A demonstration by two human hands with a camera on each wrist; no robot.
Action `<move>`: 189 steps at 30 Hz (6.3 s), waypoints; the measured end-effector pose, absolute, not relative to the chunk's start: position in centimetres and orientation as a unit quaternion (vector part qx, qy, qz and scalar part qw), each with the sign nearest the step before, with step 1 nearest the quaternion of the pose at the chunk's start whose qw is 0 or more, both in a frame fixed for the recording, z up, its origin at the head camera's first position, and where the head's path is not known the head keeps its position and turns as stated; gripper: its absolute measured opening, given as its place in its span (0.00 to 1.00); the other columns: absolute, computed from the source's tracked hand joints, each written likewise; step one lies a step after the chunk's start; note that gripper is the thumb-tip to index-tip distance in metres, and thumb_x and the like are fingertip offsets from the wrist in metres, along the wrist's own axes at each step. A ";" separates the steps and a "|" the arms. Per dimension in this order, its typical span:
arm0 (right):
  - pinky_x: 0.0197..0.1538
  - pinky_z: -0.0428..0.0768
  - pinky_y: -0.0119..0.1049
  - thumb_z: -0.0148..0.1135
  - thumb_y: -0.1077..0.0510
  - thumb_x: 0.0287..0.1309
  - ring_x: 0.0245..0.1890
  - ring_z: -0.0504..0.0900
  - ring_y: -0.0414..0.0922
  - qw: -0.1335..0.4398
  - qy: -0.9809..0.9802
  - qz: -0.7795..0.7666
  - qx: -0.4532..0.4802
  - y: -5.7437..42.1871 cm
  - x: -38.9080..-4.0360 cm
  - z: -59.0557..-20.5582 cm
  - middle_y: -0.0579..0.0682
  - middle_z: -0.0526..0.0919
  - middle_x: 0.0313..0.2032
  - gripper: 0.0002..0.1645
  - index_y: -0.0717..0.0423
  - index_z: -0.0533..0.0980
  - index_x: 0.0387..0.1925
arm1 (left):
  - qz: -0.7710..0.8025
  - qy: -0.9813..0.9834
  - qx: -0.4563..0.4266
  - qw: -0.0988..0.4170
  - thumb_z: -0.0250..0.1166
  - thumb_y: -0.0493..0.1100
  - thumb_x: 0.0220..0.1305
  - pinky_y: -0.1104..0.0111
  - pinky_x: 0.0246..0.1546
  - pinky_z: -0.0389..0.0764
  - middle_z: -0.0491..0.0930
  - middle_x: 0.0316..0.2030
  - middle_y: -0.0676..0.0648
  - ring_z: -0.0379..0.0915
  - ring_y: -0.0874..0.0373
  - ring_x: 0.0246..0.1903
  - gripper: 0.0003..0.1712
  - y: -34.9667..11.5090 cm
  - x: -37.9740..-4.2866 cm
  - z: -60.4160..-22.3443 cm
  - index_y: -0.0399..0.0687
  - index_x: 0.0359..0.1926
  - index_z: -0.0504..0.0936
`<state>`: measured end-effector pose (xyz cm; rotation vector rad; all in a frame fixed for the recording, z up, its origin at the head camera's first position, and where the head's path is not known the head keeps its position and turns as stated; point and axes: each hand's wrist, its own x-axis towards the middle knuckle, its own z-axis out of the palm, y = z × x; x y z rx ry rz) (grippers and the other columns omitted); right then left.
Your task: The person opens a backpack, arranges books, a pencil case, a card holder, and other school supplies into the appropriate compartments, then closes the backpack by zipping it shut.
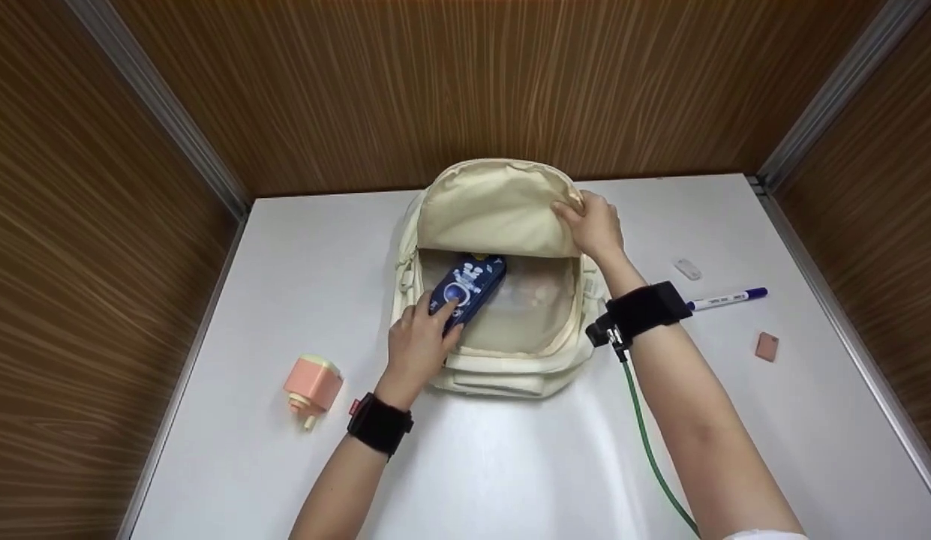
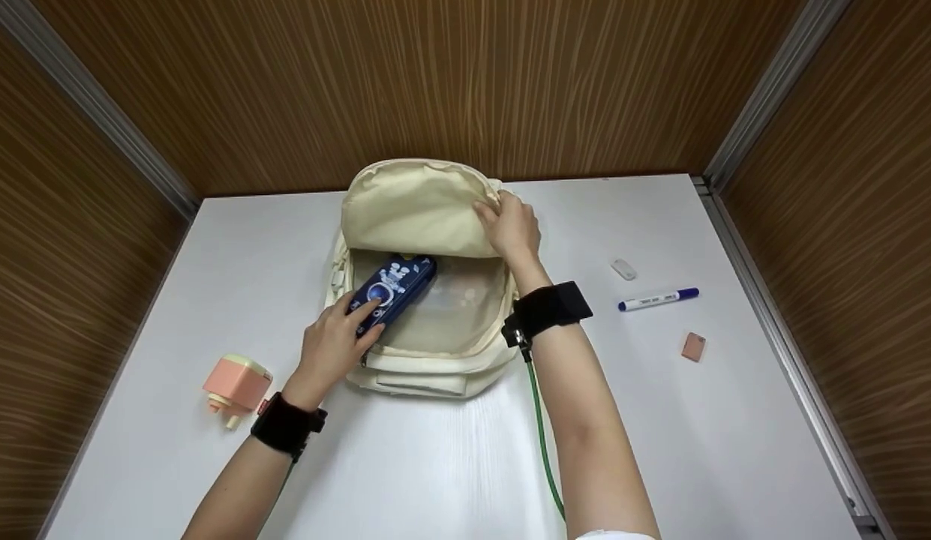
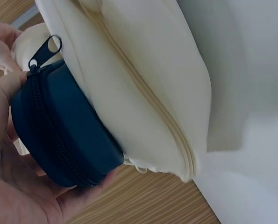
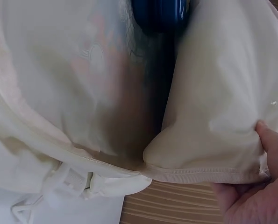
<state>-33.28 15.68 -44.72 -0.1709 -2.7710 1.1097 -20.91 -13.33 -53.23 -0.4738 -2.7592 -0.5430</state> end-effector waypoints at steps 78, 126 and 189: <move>0.24 0.67 0.30 0.59 0.44 0.67 0.19 0.66 0.39 0.029 -0.900 0.434 -0.027 16.0 -32.6 -47.4 0.43 0.67 0.19 0.20 0.56 0.72 0.27 | -0.158 -0.986 -0.057 0.022 0.75 0.53 0.53 0.41 0.44 0.72 0.74 0.49 0.28 0.73 0.32 0.46 0.36 -24.3 -22.1 -53.8 0.39 0.59 0.78; 0.27 0.66 0.33 0.60 0.45 0.67 0.22 0.66 0.42 0.041 -0.898 0.437 -0.023 16.3 -32.2 -48.1 0.44 0.65 0.20 0.23 0.54 0.68 0.23 | -0.236 -0.965 -0.042 -0.109 0.68 0.34 0.58 0.48 0.37 0.78 0.76 0.46 0.31 0.77 0.39 0.40 0.29 -27.9 -22.9 -52.0 0.38 0.62 0.75; 0.27 0.69 0.31 0.63 0.43 0.63 0.21 0.70 0.40 0.076 -0.891 0.446 -0.029 16.8 -32.2 -46.2 0.46 0.72 0.22 0.22 0.58 0.76 0.28 | -0.066 -0.925 -0.328 0.180 0.64 0.42 0.63 0.45 0.66 0.57 0.63 0.70 0.40 0.55 0.41 0.69 0.27 -4.6 -22.8 -55.3 0.58 0.64 0.77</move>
